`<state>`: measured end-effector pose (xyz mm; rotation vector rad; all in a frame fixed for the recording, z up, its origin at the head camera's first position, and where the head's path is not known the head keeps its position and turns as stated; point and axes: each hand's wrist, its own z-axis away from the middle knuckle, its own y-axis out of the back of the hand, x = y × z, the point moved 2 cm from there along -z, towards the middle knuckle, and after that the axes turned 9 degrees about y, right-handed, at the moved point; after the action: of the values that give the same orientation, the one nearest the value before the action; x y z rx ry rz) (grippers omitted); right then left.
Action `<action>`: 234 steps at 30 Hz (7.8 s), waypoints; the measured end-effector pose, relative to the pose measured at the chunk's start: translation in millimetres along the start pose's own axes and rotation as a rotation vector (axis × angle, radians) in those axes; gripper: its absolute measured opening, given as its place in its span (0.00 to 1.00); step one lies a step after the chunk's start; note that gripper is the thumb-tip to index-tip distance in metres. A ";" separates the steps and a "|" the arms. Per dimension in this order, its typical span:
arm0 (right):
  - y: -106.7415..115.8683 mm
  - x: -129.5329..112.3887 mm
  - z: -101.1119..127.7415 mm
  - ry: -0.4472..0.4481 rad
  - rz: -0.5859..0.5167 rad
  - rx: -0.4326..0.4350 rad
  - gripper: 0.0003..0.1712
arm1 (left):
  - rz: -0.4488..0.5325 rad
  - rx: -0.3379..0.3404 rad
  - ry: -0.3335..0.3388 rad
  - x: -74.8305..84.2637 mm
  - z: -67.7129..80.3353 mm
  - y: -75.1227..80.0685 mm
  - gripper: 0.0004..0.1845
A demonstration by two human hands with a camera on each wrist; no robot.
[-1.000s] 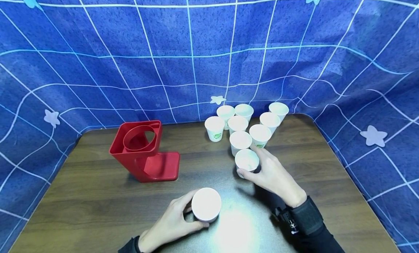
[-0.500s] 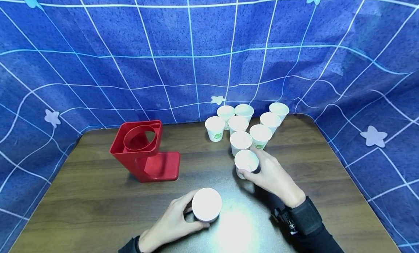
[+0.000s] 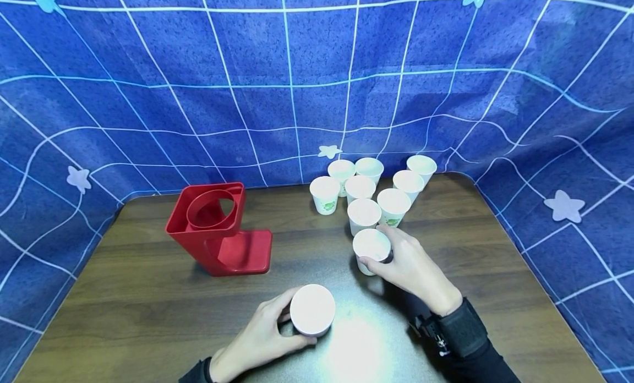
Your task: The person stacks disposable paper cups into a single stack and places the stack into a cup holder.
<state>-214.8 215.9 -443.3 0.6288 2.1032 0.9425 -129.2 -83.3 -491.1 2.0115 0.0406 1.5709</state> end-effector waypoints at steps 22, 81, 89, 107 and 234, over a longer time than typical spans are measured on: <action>24.0 -42.8 -4.1 0.210 -0.003 0.134 0.36 | 0.011 -0.013 0.062 0.5 0.9 1.2 0.41; 16.4 -107.2 11.0 0.455 -0.348 -0.043 0.41 | -0.021 0.002 -0.058 2.5 -0.3 -1.4 0.43; 10.4 -106.9 13.3 0.372 -0.286 -0.137 0.42 | -0.028 0.004 -0.070 2.7 -0.2 -1.0 0.43; -11.2 -105.7 15.7 0.381 -0.199 -0.192 0.41 | 0.012 -0.023 -0.084 1.1 0.7 -0.9 0.42; 36.7 81.3 -59.1 -0.233 0.001 -0.209 0.44 | -0.093 -0.026 -0.066 3.3 4.0 -1.2 0.42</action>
<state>-305.8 268.0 -421.8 0.6007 1.7735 1.0222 -124.2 -82.8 -489.3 2.0104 0.0858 1.4397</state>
